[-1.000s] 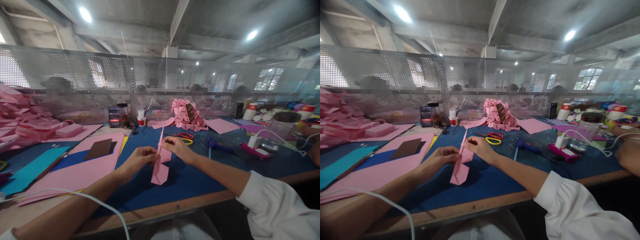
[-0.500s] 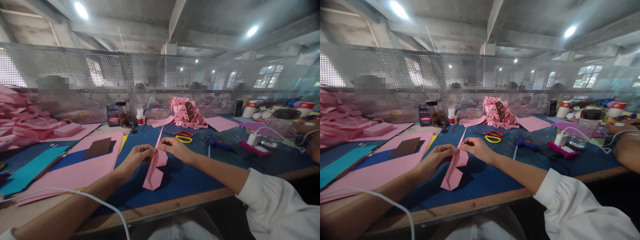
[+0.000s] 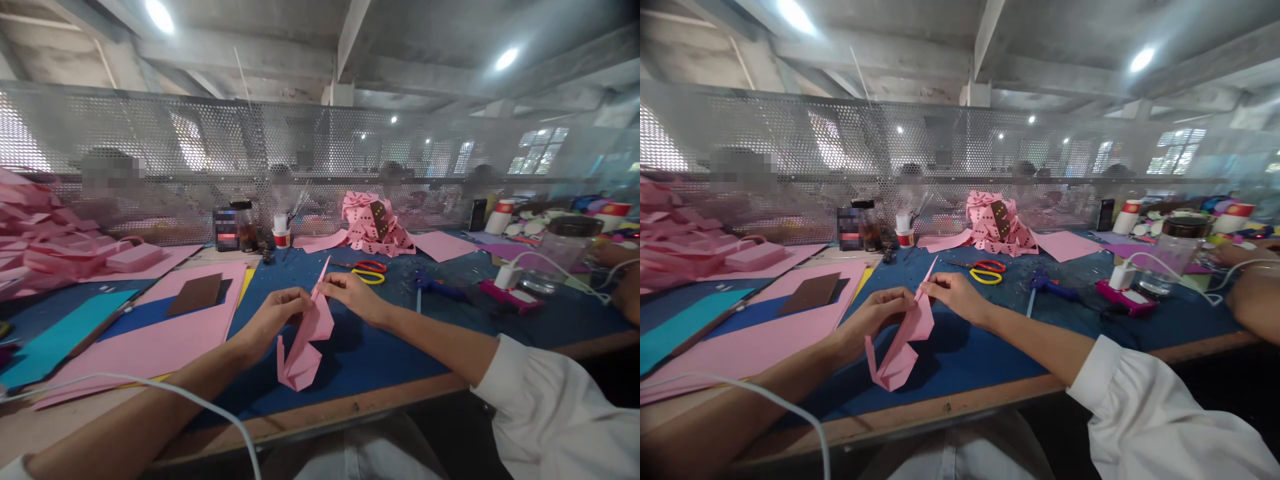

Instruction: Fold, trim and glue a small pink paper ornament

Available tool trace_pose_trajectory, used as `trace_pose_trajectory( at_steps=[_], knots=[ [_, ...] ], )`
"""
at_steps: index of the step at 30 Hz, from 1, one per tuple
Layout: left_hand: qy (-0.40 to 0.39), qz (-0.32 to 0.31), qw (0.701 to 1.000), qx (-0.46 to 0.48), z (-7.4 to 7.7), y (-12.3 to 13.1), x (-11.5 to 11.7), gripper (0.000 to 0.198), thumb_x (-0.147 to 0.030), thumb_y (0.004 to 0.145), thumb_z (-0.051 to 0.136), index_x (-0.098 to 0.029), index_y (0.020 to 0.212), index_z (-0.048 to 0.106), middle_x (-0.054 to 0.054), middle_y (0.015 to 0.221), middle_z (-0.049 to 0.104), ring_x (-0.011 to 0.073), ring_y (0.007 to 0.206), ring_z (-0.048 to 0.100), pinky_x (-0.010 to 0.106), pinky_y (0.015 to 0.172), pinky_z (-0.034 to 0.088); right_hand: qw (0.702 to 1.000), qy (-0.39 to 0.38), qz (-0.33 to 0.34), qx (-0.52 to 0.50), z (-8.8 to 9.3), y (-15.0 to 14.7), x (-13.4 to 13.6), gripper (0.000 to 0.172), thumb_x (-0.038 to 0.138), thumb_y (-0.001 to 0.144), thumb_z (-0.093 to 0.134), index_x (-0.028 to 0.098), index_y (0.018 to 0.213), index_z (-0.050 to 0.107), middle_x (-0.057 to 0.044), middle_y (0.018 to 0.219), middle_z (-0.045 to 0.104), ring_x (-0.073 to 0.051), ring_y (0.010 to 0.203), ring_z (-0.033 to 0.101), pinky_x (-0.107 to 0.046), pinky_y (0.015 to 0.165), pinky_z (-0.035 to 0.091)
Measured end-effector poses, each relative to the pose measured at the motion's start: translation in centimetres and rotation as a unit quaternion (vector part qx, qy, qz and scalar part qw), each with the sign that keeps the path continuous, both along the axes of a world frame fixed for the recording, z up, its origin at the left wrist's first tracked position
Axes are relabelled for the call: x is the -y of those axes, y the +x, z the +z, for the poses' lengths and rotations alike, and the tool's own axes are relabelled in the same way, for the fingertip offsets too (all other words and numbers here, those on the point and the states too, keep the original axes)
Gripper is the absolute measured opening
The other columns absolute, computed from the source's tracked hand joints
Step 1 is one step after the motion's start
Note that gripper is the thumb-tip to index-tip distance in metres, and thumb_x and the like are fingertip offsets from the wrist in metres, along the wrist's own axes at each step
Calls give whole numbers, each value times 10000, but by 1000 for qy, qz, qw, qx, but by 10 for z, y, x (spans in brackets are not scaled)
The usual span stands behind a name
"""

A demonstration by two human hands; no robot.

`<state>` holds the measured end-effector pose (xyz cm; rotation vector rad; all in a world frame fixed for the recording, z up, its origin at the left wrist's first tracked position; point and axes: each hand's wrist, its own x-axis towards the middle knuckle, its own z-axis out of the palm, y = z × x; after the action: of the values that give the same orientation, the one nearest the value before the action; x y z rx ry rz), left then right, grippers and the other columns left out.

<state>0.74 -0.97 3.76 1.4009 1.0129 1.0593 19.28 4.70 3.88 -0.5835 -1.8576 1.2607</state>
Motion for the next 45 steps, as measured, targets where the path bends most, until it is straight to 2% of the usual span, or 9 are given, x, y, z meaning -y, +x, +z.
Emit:
trace_pose_trajectory(
  at_steps=[11, 17, 21, 25, 29, 34, 39, 45],
  knots=[
    [-1, 31, 1000, 0, -3, 1, -3, 168, -279, 725, 641, -164, 656, 540, -50, 588, 460, 87, 531, 415, 208, 525, 297, 999, 24, 16, 16, 2, 2, 3, 412, 511, 894, 549, 132, 823, 696, -21, 742, 630, -148, 742, 573, -282, 765, 449],
    [18, 46, 999, -9, -4, 0, -2, 156, -256, 741, 616, -163, 648, 533, -46, 596, 475, 93, 566, 437, 208, 552, 328, 999, 31, 13, 24, 1, 0, 4, 347, 468, 849, 624, 131, 885, 694, -20, 800, 642, -142, 753, 582, -268, 748, 458],
    [58, 56, 996, -37, -3, 1, -1, 147, -252, 752, 596, -160, 646, 552, -39, 600, 496, 101, 587, 444, 217, 571, 325, 998, 47, -4, 43, 0, -1, 5, 334, 442, 807, 678, 122, 899, 673, -34, 843, 664, -152, 790, 591, -279, 769, 465],
    [108, 77, 988, -85, -1, 3, 1, 184, -257, 754, 588, -162, 603, 544, -30, 591, 514, 114, 605, 450, 231, 593, 324, 991, 107, -38, 77, 1, -2, 8, 299, 409, 804, 687, 117, 866, 671, -44, 836, 678, -160, 788, 601, -276, 746, 470],
    [105, 83, 987, -90, -2, 3, 0, 187, -278, 751, 599, -164, 608, 559, -29, 584, 525, 118, 593, 453, 236, 585, 325, 975, 175, -92, 97, 0, -1, 11, 211, 344, 821, 672, 133, 827, 676, -38, 800, 682, -158, 761, 610, -267, 722, 470],
    [105, 73, 989, -75, -4, 2, -2, 199, -313, 760, 618, -160, 634, 603, -24, 603, 546, 122, 601, 484, 239, 603, 358, 953, 258, -119, 108, 1, 0, 12, 117, 271, 843, 635, 163, 812, 668, -33, 812, 679, -154, 759, 613, -272, 734, 466],
    [66, 72, 993, -65, -2, 3, -4, 238, -377, 742, 660, -145, 690, 656, -13, 625, 581, 131, 604, 517, 246, 605, 394, 923, 330, -153, 130, 2, -1, 10, 91, 228, 847, 627, 174, 778, 647, -24, 793, 674, -154, 770, 606, -302, 812, 433],
    [58, 72, 993, -67, -2, 5, -3, 251, -390, 731, 684, -144, 681, 673, -16, 614, 587, 121, 590, 511, 232, 595, 398, 865, 434, -188, 165, 0, 0, 9, 64, 205, 863, 609, 181, 805, 617, -4, 801, 665, -149, 816, 597, -351, 956, 354]
  ],
)
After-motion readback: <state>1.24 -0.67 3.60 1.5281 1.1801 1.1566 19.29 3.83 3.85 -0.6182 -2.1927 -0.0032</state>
